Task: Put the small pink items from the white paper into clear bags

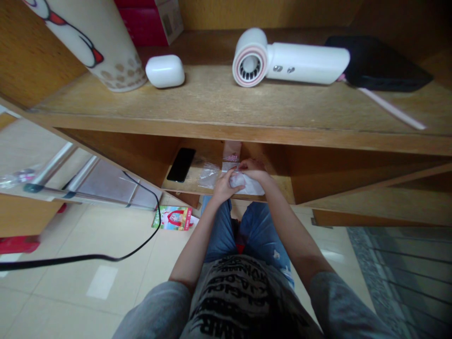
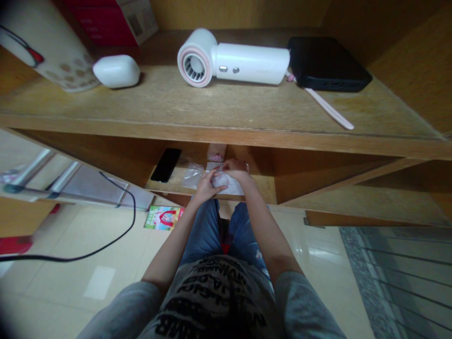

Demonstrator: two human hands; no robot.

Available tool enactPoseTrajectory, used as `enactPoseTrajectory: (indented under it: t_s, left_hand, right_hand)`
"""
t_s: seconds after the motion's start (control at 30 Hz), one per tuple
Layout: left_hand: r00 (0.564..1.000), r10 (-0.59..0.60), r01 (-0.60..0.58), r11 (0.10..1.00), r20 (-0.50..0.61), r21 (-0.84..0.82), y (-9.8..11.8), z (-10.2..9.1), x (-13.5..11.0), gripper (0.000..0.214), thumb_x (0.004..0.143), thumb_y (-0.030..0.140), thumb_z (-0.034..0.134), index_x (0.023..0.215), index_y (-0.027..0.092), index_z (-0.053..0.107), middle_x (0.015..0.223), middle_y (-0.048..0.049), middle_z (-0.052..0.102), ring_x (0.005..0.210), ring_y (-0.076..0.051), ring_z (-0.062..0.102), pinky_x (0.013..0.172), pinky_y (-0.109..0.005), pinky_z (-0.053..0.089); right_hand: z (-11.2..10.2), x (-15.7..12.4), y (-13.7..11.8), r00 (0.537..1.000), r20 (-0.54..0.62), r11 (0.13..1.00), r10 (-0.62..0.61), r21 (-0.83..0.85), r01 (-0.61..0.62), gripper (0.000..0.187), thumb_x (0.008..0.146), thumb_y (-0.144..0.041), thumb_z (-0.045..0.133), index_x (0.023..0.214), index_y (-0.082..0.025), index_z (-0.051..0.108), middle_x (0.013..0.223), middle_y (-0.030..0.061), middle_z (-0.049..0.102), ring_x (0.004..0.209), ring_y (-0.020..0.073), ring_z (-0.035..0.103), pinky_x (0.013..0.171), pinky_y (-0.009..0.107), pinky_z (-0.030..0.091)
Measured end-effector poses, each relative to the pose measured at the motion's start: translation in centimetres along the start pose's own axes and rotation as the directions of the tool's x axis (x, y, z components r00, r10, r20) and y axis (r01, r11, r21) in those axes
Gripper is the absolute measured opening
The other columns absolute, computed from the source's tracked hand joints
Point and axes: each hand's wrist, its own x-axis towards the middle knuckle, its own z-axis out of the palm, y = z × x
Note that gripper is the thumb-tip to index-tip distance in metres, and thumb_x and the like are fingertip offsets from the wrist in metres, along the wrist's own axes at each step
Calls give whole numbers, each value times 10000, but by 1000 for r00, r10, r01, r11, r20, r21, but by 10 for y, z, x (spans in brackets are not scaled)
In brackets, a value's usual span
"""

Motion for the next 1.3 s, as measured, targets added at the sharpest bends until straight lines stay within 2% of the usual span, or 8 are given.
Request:
enactPoseTrajectory:
  t_s: [0.23, 0.4, 0.47, 0.53, 0.77, 1.1, 1.3]
  left_hand:
    - [1000, 15, -15, 1000, -14, -10, 0, 0, 0, 735, 643, 419, 737, 1276, 207, 429, 1064, -50, 647, 1018, -216, 559, 872, -335, 448]
    - [1000, 7, -7, 1000, -4, 1, 2, -1, 0, 738, 646, 424, 735, 1278, 205, 424, 1063, -41, 653, 1033, -225, 553, 886, -339, 438]
    - [1000, 6, -6, 1000, -10, 2, 3, -1, 0, 740, 644, 422, 737, 1278, 205, 423, 1070, -43, 648, 1026, -219, 559, 888, -335, 436]
    - [1000, 4, -4, 1000, -16, 4, 3, -1, 0, 741, 643, 422, 738, 1280, 215, 420, 1077, -42, 643, 1021, -211, 562, 891, -329, 433]
    - [1000, 4, -4, 1000, -16, -1, 1, 0, 0, 757, 634, 432, 743, 1283, 215, 419, 1086, -46, 639, 1040, -214, 554, 908, -338, 427]
    - [1000, 3, -3, 1000, 5, -30, 2, -1, 0, 735, 650, 417, 733, 1279, 211, 414, 1063, -52, 649, 1075, -220, 546, 907, -347, 437]
    - [1000, 4, -4, 1000, -4, -24, 3, -1, 0, 732, 652, 417, 731, 1276, 198, 417, 1077, -52, 645, 1053, -220, 558, 900, -341, 442]
  right_hand:
    - [-1, -1, -1, 1000, -14, 1000, -5, 2, 5, 143, 730, -297, 611, 837, -252, 696, 913, 18, 706, 832, 185, 631, 725, 266, 464]
    - [-1, -20, 2, 989, -132, 993, 63, 105, -49, 153, 752, -270, 573, 843, -220, 685, 854, 19, 705, 766, 153, 619, 684, 244, 446]
    - [2, -32, 4, 976, -210, 989, 52, 144, -21, 173, 779, -296, 545, 856, -221, 680, 836, 11, 698, 753, 142, 609, 670, 232, 432]
    - [6, -42, 7, 968, -241, 986, 66, 167, -25, 197, 794, -330, 527, 868, -227, 678, 796, 6, 688, 725, 140, 602, 633, 224, 416]
    - [10, -47, 8, 961, -249, 985, 119, 151, -83, 222, 791, -356, 524, 916, -247, 671, 745, -5, 662, 723, 148, 599, 639, 224, 410]
    - [10, -40, 1, 971, -229, 995, 63, 94, -42, 220, 797, -365, 529, 915, -250, 676, 817, 7, 678, 735, 148, 595, 640, 222, 406]
    - [15, -47, 4, 959, -270, 983, 83, 182, -34, 238, 805, -367, 505, 913, -237, 672, 742, 0, 657, 688, 143, 588, 623, 225, 397]
